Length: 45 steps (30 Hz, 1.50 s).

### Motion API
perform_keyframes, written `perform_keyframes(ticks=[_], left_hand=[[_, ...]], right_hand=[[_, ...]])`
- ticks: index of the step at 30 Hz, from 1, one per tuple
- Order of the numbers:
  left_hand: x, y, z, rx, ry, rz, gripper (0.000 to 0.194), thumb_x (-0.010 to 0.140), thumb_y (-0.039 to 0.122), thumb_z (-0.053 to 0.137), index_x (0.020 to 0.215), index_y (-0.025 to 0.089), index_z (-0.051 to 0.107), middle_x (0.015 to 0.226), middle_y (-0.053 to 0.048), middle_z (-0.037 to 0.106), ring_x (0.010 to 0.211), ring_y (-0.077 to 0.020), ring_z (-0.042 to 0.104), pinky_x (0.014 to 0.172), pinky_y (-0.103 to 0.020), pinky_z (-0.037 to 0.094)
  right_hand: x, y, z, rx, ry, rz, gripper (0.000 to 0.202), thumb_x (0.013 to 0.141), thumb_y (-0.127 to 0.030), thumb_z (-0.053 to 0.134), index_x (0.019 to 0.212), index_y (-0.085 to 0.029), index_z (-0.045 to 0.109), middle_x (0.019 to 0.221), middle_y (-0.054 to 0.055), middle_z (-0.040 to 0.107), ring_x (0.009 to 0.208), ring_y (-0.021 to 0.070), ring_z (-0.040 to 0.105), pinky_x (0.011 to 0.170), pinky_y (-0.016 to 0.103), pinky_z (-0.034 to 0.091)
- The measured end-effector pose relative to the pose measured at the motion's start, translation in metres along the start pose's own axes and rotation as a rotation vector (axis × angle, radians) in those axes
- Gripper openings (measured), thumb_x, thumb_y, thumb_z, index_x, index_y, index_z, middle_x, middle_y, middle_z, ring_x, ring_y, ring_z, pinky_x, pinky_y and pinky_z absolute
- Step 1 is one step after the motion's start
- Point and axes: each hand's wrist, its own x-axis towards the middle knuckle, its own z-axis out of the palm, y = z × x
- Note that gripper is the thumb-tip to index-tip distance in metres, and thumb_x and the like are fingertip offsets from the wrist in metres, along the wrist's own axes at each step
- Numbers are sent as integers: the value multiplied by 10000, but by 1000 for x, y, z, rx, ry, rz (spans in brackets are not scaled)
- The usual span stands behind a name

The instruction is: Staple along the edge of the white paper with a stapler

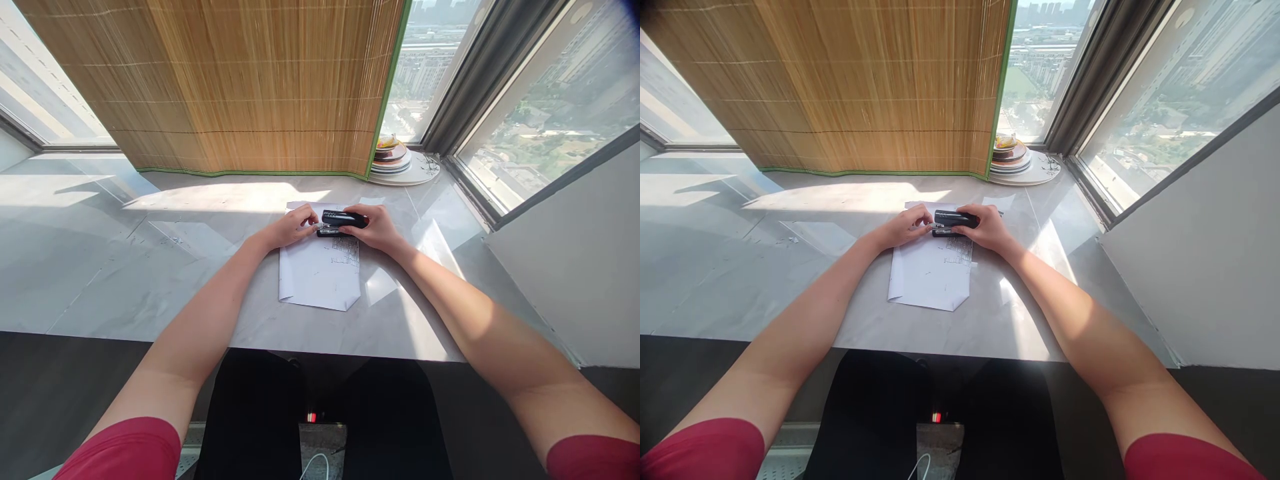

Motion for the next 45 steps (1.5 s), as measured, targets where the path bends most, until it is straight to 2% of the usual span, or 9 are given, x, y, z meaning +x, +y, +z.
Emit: perform_keyframes(ticks=[11, 29, 45], left_hand=[[1, -3, -2, 0, 61, 19, 44, 914, 272, 660, 903, 229, 663, 923, -59, 672, 785, -172, 570, 768, -367, 526], [-4, -6, -7, 8, 59, 6, 58, 885, 277, 702, 917, 228, 698, 973, -63, 712, 787, -162, 605, 759, -348, 533], [-8, -3, -16, -2, 78, 49, 63, 848, 268, 710, 896, 227, 709, 899, -41, 700, 760, -165, 572, 745, -354, 512]], right_hand=[[0, 2, 0, 4, -4, 5, 392, 790, -487, 866, 1082, -233, 810, 1008, 67, 806, 847, 236, 713, 781, 392, 556], [0, 4, -1, 6, -16, 11, 408, 794, -491, 868, 1095, -222, 813, 1014, 72, 807, 851, 233, 712, 789, 392, 567], [0, 4, -1, 23, -1, 11, 403, 778, -485, 882, 1082, -228, 814, 1043, 82, 813, 887, 261, 735, 814, 426, 592]])
